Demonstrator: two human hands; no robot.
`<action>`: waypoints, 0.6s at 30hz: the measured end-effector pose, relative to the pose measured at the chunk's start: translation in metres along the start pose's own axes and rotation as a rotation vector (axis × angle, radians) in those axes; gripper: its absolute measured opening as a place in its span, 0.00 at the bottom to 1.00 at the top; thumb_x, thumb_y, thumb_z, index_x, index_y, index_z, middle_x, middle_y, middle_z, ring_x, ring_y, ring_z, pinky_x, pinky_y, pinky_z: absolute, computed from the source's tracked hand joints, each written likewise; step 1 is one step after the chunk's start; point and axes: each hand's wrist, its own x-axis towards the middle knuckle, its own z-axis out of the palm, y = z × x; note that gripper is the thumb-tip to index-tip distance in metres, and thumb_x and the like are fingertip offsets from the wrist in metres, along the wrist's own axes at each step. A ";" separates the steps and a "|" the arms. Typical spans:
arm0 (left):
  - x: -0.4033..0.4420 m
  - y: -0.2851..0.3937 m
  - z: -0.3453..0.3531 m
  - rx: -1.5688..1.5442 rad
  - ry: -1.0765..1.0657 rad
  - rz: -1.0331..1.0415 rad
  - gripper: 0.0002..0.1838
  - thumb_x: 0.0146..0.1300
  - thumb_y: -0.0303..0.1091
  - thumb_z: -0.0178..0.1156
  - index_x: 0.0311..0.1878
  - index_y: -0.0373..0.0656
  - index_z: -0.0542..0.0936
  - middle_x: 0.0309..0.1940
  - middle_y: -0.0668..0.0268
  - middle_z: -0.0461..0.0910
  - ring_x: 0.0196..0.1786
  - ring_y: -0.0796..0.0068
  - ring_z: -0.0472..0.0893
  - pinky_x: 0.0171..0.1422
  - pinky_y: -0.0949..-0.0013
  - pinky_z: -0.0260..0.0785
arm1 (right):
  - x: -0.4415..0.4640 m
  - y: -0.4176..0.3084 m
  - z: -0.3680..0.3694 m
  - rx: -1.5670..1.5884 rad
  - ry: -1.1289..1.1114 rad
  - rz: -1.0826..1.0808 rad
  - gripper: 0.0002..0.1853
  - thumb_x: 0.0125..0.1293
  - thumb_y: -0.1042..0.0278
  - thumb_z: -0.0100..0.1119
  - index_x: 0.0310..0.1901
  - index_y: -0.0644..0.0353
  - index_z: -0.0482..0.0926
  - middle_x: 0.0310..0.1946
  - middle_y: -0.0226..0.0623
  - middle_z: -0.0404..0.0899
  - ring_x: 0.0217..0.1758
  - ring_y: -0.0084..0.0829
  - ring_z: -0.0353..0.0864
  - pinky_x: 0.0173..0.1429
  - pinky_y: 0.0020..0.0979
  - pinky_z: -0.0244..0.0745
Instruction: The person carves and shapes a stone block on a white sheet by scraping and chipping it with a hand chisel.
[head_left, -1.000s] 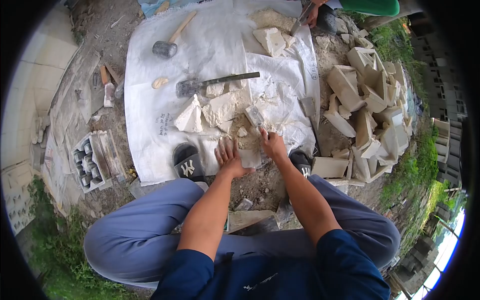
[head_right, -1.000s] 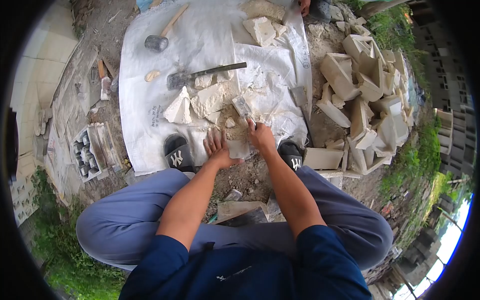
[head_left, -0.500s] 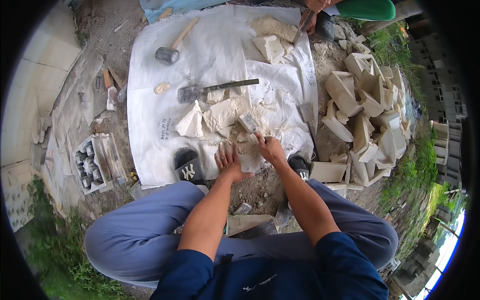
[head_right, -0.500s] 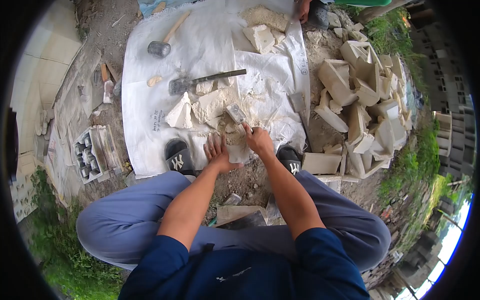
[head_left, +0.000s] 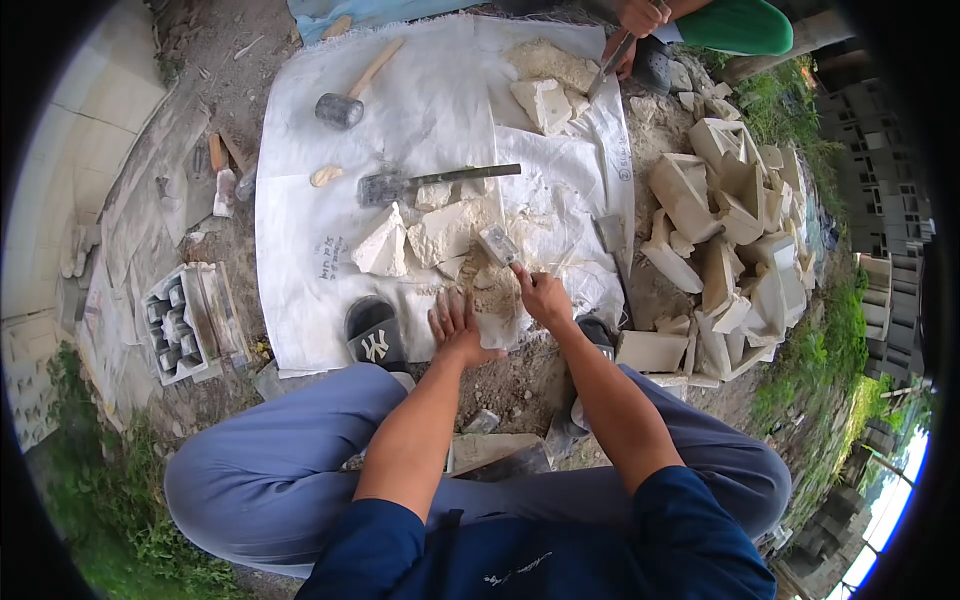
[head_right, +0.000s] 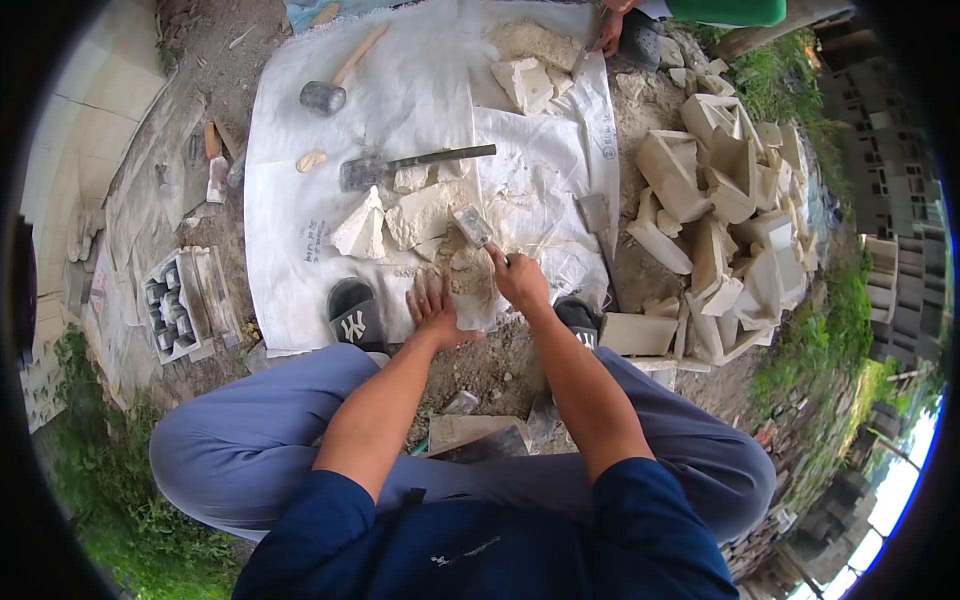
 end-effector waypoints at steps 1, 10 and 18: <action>0.000 0.000 0.001 -0.006 0.001 -0.001 0.83 0.42 0.77 0.70 0.80 0.44 0.21 0.80 0.42 0.15 0.79 0.41 0.10 0.77 0.35 0.06 | -0.002 -0.002 -0.004 0.023 -0.004 -0.032 0.37 0.74 0.34 0.48 0.34 0.68 0.84 0.28 0.65 0.80 0.39 0.64 0.83 0.45 0.55 0.75; 0.002 -0.003 -0.001 -0.021 -0.008 0.018 0.83 0.43 0.76 0.71 0.79 0.44 0.20 0.80 0.41 0.15 0.80 0.39 0.12 0.78 0.33 0.09 | -0.013 0.012 0.016 -0.005 0.033 -0.054 0.35 0.74 0.34 0.47 0.35 0.66 0.83 0.30 0.62 0.82 0.40 0.61 0.84 0.46 0.56 0.75; 0.002 -0.003 0.004 -0.031 0.035 0.030 0.83 0.42 0.76 0.71 0.79 0.42 0.21 0.80 0.42 0.14 0.79 0.39 0.11 0.77 0.33 0.07 | -0.005 0.001 -0.007 0.147 0.082 -0.098 0.40 0.75 0.34 0.46 0.27 0.72 0.77 0.17 0.52 0.74 0.22 0.45 0.73 0.35 0.48 0.69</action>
